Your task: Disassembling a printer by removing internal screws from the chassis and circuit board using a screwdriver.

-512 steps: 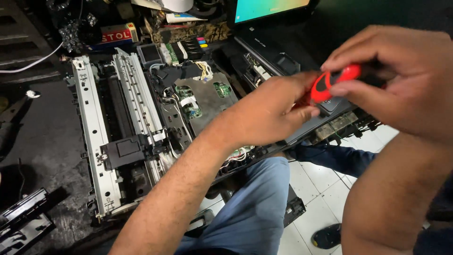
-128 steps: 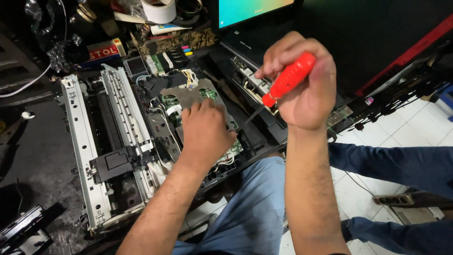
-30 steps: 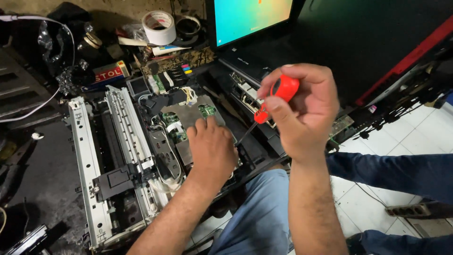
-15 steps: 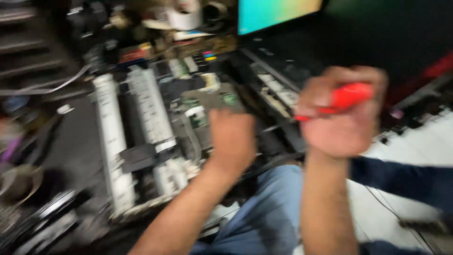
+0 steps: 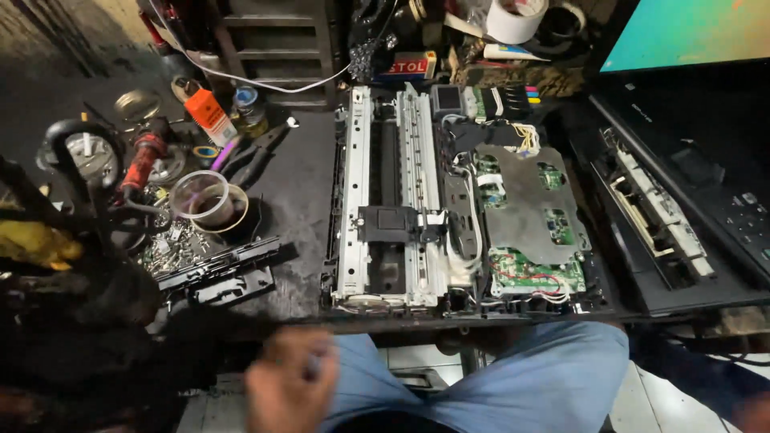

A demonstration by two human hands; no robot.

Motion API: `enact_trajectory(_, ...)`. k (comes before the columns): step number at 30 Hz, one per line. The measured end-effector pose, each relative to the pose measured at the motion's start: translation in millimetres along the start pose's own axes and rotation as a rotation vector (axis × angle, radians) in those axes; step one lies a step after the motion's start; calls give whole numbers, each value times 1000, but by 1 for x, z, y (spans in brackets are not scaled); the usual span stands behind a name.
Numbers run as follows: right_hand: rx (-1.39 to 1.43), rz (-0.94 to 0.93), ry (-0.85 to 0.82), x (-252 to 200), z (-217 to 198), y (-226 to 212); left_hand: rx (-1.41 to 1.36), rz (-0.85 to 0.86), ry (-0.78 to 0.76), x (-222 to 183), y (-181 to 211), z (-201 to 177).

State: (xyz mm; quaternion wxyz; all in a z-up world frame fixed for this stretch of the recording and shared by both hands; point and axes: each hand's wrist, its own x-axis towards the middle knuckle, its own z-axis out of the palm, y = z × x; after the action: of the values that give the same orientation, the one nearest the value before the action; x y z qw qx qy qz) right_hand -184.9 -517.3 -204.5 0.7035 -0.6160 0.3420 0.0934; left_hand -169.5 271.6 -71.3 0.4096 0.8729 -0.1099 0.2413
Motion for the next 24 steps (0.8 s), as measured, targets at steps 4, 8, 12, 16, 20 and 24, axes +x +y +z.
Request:
enact_trajectory(4,-445,-202,118,-166,270,6,363,-184,-6,6,-30,-12)
enact_trajectory(8,-455,-207,131,-200,366,-11,360,-386,-354,42,-50,8)
enact_trajectory(12,-89,-235,30,-181,377,-16,482,-296,-397,48,-70,20)
enact_trajectory(16,77,-304,-6,-149,373,-17,604,-205,-363,51,-60,22)
enact_trajectory(20,-7,-294,-3,-143,367,-22,577,-187,-390,51,-48,20)
enact_trajectory(24,94,-271,15,-151,362,-36,520,-380,-499,42,-42,31)
